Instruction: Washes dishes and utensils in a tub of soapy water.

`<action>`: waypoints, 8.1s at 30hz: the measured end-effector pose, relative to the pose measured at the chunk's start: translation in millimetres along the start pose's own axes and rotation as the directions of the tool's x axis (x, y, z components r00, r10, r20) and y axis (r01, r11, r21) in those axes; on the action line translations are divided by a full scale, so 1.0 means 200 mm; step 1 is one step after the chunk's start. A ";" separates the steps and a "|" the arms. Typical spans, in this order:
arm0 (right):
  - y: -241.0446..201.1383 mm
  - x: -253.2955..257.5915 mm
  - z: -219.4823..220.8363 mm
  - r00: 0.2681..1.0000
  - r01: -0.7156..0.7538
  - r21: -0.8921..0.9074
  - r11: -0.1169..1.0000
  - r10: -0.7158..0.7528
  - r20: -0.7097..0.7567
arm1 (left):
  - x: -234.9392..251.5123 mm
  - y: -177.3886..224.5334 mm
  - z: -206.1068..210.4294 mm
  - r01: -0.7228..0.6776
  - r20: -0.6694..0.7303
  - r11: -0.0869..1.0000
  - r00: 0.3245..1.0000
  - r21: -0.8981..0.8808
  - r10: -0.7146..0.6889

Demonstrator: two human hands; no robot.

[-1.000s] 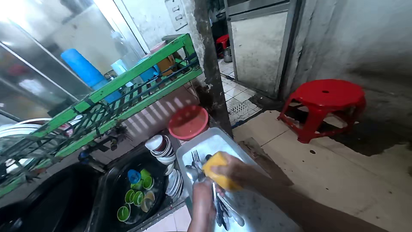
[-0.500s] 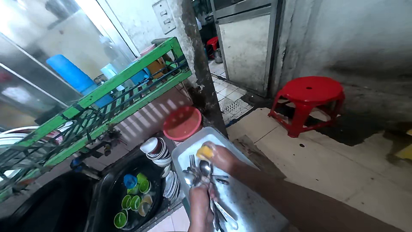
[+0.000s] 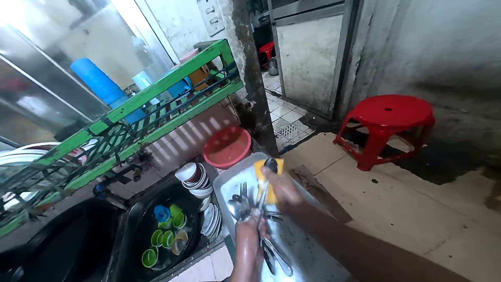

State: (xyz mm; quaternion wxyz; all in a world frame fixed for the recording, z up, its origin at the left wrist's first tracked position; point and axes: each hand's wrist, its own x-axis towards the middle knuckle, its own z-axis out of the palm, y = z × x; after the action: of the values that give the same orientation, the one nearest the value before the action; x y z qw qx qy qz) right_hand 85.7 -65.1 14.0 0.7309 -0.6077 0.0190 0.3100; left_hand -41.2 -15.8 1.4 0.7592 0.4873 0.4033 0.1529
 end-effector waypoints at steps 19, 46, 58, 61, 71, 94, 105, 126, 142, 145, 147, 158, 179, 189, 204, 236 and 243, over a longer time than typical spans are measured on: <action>-0.14 -0.04 -0.23 0.631 0.433 -0.755 0.492 0.433 0.644 | 0.11 0.09 -0.15 0.091 0.086 0.953 0.994 -0.290 -0.069; -0.06 0.03 -0.06 0.965 0.195 -0.379 0.905 -0.106 0.241 | -0.07 0.06 -0.02 0.076 0.100 0.997 0.992 0.015 -0.078; -0.05 0.04 -0.11 0.964 0.053 -0.429 0.902 0.066 0.259 | 0.05 0.04 -0.05 -0.049 0.009 0.992 0.999 -0.112 0.051; -0.08 0.03 -0.18 0.823 0.143 -0.606 0.783 0.246 0.512 | 0.09 0.05 -0.09 -0.053 0.157 0.943 0.982 -0.328 0.109; -0.27 -0.03 -0.24 0.648 0.535 -0.761 0.367 0.400 0.648 | 0.13 0.11 -0.09 0.121 0.072 0.986 0.991 -0.118 -0.113; -0.16 -0.02 -0.16 0.918 0.302 -0.461 0.835 -0.125 0.375 | 0.04 0.06 0.01 0.123 0.142 0.987 0.984 -0.107 -0.107; -0.08 0.11 -0.15 0.864 0.499 -0.495 0.711 -0.363 0.349 | 0.01 0.08 0.05 0.083 -0.010 0.993 0.996 -0.088 -0.085; -0.04 0.03 -0.13 0.953 0.070 -0.326 0.943 0.033 0.300 | -0.02 0.08 -0.02 0.171 0.141 0.985 0.976 -0.026 -0.166; -0.05 0.02 -0.16 0.824 0.054 -0.572 0.819 0.286 0.488 | 0.06 0.05 -0.12 -0.084 0.101 0.959 0.988 -0.272 0.115; 0.02 -0.06 -0.15 0.639 0.270 -0.643 0.717 0.366 0.677 | 0.10 0.03 -0.15 -0.015 0.216 0.940 0.972 -0.342 0.094; 0.01 -0.11 -0.13 0.548 0.423 -0.716 0.555 0.473 0.690 | 0.11 0.04 -0.15 0.022 0.200 0.936 0.978 -0.352 0.052; -0.10 -0.04 -0.10 0.918 0.193 -0.507 0.840 0.028 0.396 | 0.14 0.09 0.10 -0.169 0.045 0.536 0.970 0.827 0.238; -0.11 -0.03 -0.19 0.867 0.177 -0.396 0.901 0.048 0.496 | 0.04 0.06 -0.07 0.093 0.066 0.992 0.993 0.085 -0.099; 0.05 -0.07 -0.08 0.947 0.246 -0.447 0.860 -0.114 0.301 | 0.02 0.03 0.00 -0.012 -0.040 0.999 0.999 0.037 0.013; -0.04 0.07 -0.05 0.889 0.397 -0.800 0.450 0.028 0.456 | 0.01 -0.02 0.03 -0.030 -0.156 0.990 0.986 0.135 0.051; -0.01 0.01 0.00 0.967 0.028 -0.383 0.923 0.071 0.243 | 0.04 0.01 -0.04 -0.057 -0.043 0.977 0.998 -0.207 0.049; 0.02 -0.03 -0.08 0.624 0.310 -0.711 0.631 0.429 0.653 | 0.10 0.04 -0.16 -0.068 0.172 0.920 0.974 -0.386 0.144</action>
State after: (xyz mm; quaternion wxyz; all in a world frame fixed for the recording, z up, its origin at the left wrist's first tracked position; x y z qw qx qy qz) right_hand 85.8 -82.1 8.5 0.3161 -0.6603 -0.4103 0.5438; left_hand -52.9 20.4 -6.7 0.8654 0.3662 0.2621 0.2196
